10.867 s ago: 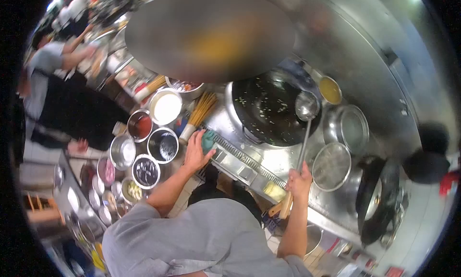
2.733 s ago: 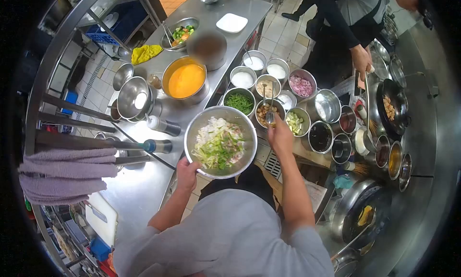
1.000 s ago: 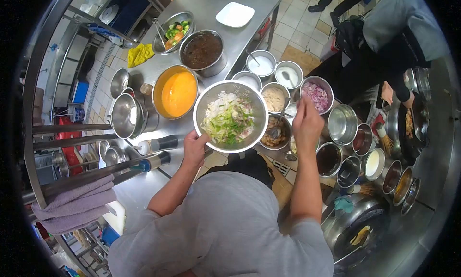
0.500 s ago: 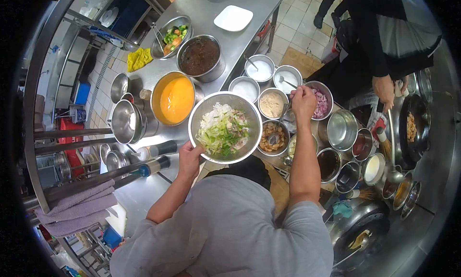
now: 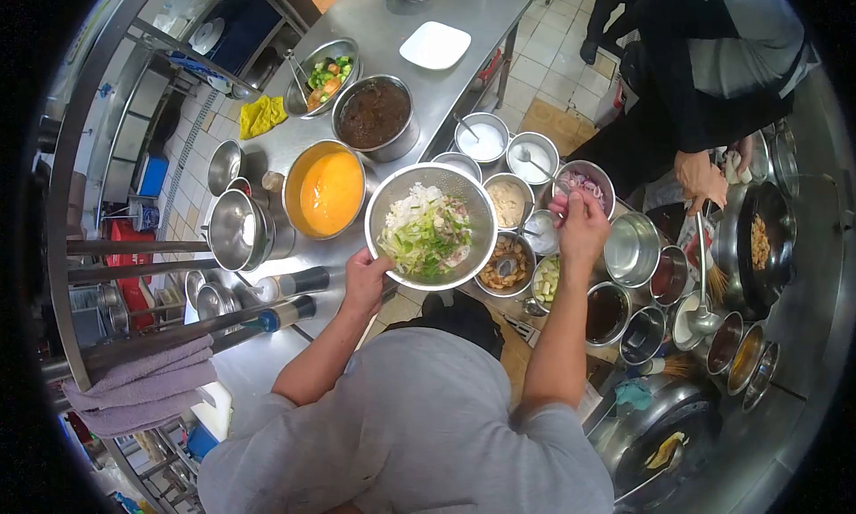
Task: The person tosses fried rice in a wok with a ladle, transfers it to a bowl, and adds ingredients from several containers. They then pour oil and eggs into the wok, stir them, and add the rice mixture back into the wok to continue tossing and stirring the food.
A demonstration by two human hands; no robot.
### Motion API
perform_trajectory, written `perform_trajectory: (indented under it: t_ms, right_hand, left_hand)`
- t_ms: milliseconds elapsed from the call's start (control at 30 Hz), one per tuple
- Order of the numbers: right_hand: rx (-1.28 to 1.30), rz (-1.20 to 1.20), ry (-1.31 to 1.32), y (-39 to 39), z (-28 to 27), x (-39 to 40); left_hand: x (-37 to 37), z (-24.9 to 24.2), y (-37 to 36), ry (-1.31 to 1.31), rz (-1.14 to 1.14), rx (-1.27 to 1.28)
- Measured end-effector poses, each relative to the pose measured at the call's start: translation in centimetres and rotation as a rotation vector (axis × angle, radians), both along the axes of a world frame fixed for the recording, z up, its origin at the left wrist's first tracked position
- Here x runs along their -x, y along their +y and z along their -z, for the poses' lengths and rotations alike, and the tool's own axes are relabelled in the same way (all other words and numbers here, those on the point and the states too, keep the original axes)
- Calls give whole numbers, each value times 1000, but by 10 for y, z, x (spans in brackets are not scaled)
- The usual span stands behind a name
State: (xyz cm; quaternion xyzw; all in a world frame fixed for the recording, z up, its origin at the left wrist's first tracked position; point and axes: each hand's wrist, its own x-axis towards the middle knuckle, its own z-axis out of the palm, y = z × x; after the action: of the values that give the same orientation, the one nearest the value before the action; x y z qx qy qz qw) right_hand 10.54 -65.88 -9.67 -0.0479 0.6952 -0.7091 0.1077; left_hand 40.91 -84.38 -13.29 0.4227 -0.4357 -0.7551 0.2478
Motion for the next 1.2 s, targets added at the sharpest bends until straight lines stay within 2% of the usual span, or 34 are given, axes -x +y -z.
perform_trajectory:
  t_ms: [133,233,267,367,533,733,833,933,1033,1133,1200]
  right_hand:
    - [-136,-161,98,8,-49,-46]
    - [-241,-312,136,-3,-63,-71]
    - [-405,-285,470,-11,-60,-70]
    - [-563,-256,834,-49,-41,-43]
    - [-640,-351,956,-120,19,1]
    - [-731,-330,842,-143,43,11]
    - [-609,-273,836,-141,43,13]
    - [-634,-267,755,-140,43,17]
    - [-601,-292,515,-137,42,21]
    - [-396,-291,215,-129,53,26]
    - [-331,-272,132,-120,52,26]
  left_hand:
    - [6,23,-4,-12,13,50]
    - [8,15,-3,-10,41,22]
    - [8,15,-2,-5,37,26]
    - [1,16,4,-11,39,29]
    - [-19,16,11,-41,43,-1]
    - [-28,-2,20,-23,-55,-27]
    - [-33,2,21,-18,-55,-44]
    - [-36,8,18,-23,-25,-29]
    - [-35,9,16,-20,-4,-31]
    - [-34,6,14,-27,-1,-38]
    - [-33,6,12,-38,-4,-37]
